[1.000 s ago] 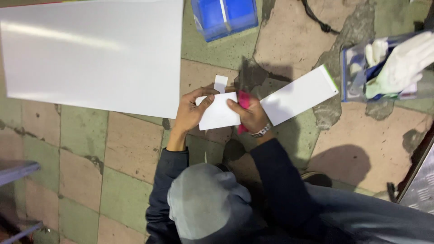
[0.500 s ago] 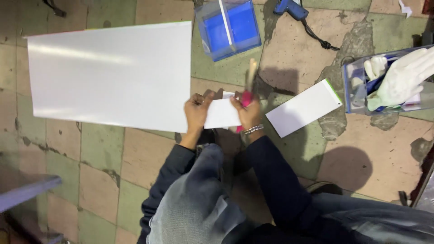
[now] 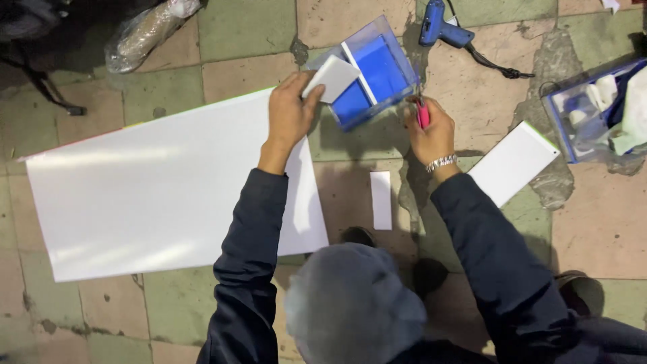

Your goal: Cutting paper strips with scissors and using a hot glue gun to attach them to a blue plastic container

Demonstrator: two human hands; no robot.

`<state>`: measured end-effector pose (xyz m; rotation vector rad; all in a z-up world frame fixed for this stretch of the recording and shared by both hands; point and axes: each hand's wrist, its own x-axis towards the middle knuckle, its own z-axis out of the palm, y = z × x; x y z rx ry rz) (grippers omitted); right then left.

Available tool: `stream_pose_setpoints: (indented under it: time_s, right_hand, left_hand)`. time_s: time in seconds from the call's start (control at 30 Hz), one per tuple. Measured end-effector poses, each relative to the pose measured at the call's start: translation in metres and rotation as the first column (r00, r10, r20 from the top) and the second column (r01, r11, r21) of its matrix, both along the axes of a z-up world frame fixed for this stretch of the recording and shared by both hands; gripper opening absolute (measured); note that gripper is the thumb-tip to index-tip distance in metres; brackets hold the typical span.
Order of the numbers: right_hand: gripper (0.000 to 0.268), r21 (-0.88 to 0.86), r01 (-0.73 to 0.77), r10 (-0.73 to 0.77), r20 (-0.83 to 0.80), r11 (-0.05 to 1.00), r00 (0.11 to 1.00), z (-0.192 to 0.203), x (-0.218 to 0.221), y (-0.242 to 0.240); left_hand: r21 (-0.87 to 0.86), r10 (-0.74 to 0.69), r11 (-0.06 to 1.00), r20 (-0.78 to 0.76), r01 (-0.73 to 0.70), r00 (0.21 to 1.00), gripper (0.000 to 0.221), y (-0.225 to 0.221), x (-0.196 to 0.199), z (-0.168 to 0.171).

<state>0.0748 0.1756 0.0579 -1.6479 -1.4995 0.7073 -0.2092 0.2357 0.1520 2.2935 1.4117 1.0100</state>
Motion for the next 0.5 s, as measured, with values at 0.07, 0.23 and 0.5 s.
stream_pose_setpoints:
  time_s: [0.07, 0.23, 0.5]
  right_hand:
    - [0.021, -0.026, -0.021, 0.021, 0.026, 0.999, 0.999, -0.010, -0.011, 0.020]
    - [0.021, -0.048, -0.116, 0.119, 0.058, 0.992, 0.991, -0.031, -0.025, 0.042]
    - [0.021, 0.035, -0.171, 0.170, 0.032, 0.985, 0.985, -0.016, -0.036, 0.047]
  left_hand:
    - [-0.035, 0.012, 0.999, -0.062, -0.014, 0.998, 0.017, 0.015, -0.004, -0.011]
    - [-0.063, -0.004, 0.998, -0.184, -0.008, 0.983, 0.018, 0.027, -0.013, -0.037]
    - [0.081, 0.016, 0.997, -0.272, 0.007, 0.962, 0.018, 0.033, 0.012, -0.011]
